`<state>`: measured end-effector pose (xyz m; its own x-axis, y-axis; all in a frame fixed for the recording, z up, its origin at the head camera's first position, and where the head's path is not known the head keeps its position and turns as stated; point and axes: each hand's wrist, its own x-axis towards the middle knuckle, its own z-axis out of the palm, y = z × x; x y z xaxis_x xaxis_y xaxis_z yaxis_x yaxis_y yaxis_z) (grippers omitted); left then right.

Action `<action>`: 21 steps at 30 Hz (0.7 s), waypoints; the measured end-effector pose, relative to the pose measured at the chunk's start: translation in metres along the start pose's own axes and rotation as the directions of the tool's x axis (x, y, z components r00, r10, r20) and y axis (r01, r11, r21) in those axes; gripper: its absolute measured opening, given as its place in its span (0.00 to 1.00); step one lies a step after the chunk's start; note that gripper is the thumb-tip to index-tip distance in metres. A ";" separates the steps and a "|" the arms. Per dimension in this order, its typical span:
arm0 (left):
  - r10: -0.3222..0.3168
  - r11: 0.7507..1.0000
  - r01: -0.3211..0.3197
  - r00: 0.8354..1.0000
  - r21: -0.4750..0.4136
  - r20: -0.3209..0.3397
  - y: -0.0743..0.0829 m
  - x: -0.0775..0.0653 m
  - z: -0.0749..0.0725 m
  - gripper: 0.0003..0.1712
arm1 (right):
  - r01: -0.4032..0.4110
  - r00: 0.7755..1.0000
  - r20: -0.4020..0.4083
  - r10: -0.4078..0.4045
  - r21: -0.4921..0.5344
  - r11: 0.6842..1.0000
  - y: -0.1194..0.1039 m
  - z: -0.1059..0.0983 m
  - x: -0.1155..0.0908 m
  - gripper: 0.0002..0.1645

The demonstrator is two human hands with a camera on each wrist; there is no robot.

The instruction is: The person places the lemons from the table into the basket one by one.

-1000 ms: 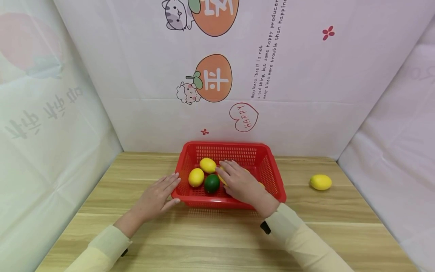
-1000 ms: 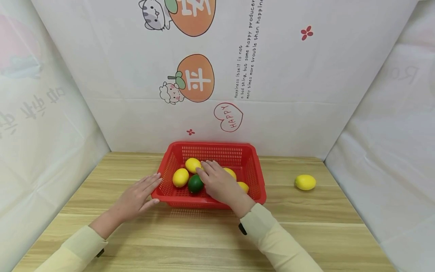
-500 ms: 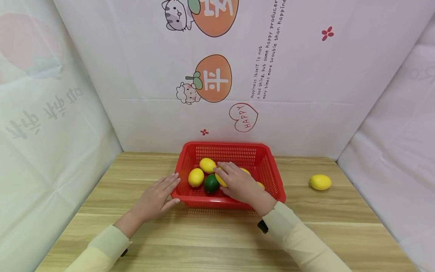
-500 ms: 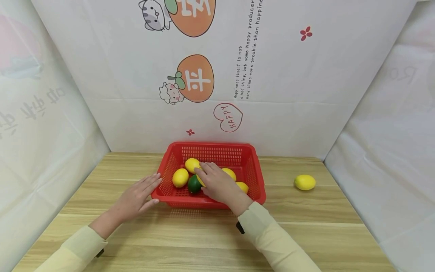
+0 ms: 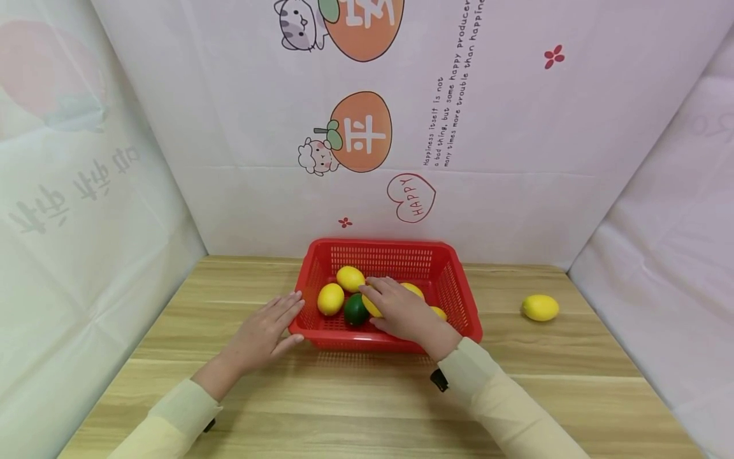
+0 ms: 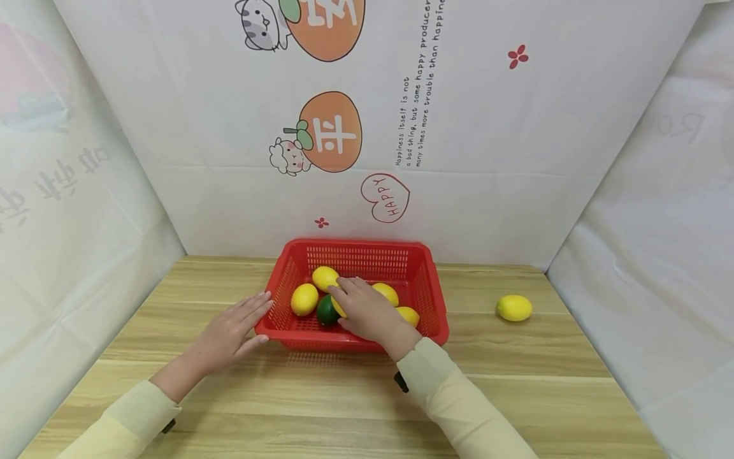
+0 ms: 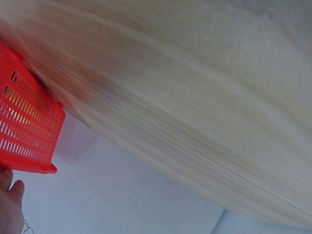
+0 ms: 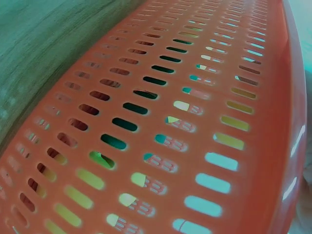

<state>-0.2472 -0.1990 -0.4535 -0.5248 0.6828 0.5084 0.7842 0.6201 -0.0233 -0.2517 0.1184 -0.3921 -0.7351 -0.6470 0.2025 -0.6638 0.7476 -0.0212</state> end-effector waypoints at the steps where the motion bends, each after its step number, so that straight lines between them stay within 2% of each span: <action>1: -0.001 1.000 0.001 1.000 -0.001 0.002 0.000 0.000 0.000 0.45 | -0.003 1.000 0.006 0.003 0.002 1.000 0.000 0.000 0.000 0.43; 9: -0.001 1.000 0.001 1.000 0.006 0.002 -0.001 0.000 0.000 0.44 | -0.030 0.998 0.052 0.029 0.016 0.999 -0.002 -0.004 0.001 0.41; 21: 0.010 1.000 -0.010 1.000 0.015 -0.014 -0.002 0.000 0.002 0.44 | -0.020 0.999 0.029 0.019 0.025 0.999 -0.002 -0.004 0.000 0.40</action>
<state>-0.2488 -0.1997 -0.4550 -0.5123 0.6835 0.5199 0.7844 0.6190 -0.0408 -0.2498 0.1176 -0.3879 -0.7511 -0.6369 0.1738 -0.6526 0.7561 -0.0496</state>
